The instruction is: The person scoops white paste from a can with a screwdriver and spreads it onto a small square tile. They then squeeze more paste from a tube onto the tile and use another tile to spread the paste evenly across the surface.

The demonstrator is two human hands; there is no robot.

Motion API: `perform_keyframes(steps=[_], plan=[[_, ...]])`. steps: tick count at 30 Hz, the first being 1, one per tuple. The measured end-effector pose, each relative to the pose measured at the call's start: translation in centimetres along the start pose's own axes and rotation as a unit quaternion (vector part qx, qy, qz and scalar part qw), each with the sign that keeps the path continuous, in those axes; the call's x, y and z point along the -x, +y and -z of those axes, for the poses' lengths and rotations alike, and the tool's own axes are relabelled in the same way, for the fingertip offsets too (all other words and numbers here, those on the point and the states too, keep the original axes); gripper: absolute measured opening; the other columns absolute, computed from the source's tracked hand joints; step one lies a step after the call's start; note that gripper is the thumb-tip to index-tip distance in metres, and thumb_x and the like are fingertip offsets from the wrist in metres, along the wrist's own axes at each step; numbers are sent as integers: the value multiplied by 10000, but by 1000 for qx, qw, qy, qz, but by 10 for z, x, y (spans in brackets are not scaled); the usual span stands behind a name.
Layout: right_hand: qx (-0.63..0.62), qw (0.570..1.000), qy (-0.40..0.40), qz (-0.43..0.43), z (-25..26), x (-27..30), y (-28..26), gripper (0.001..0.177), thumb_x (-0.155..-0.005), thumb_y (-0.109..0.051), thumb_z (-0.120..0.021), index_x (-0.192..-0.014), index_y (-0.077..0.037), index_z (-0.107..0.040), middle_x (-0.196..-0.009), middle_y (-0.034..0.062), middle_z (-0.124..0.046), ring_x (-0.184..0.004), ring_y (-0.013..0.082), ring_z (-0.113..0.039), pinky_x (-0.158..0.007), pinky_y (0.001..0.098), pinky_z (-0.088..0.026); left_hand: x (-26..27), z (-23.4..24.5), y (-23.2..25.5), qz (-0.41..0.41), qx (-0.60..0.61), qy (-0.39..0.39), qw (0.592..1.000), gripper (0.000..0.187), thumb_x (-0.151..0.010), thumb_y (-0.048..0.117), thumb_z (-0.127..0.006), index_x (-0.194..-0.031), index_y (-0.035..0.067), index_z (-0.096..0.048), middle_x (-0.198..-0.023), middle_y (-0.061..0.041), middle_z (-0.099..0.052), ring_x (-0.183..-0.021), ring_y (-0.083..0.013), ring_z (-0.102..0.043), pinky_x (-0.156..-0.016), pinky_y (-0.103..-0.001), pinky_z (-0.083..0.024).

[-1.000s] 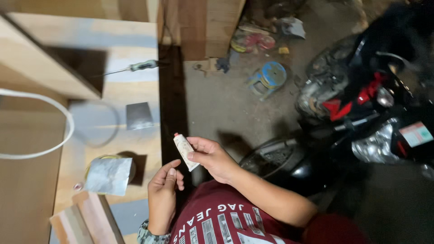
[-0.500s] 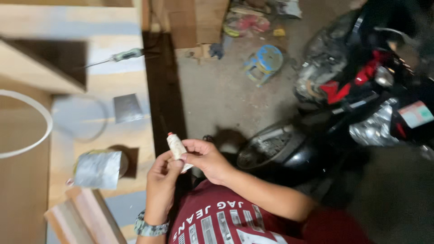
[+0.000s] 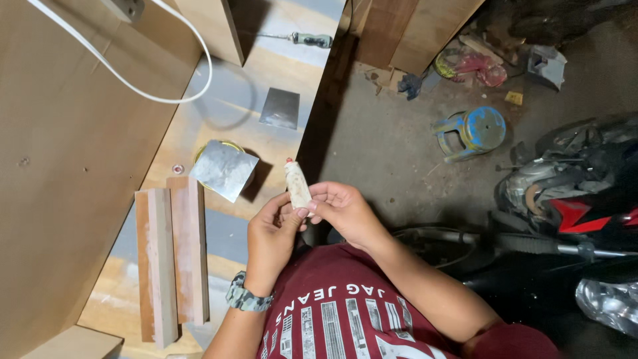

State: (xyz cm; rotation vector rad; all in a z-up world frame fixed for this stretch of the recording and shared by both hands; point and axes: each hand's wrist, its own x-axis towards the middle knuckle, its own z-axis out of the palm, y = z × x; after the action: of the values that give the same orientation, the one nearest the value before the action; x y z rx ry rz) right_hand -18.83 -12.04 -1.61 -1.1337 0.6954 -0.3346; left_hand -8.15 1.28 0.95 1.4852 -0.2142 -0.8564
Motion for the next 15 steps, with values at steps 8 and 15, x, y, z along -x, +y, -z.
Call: perform_keyframes(steps=[8,15], plan=[[72,993,79,43,22,21,23,151,-986,30,-734,-1135,36,-757,-865,140,-761,-756,182,-761,-658,318,-700,10,-21,8,-31,-118,-55,991,149,-969,42,-797,-1110,20,-842,-733,-102,-764,-627,-128,-740,-595,-292,-633],[71,997,4,30,28,41,-10,166,-1042,-21,-685,-1201,-34,-729,-1036,89,-807,-812,138,-729,-791,283,-629,3,-21,-8,-10,-85,-91,992,158,-993,107,-774,-847,71,-723,-630,-45,-667,-577,-100,-565,-525,-268,-488]])
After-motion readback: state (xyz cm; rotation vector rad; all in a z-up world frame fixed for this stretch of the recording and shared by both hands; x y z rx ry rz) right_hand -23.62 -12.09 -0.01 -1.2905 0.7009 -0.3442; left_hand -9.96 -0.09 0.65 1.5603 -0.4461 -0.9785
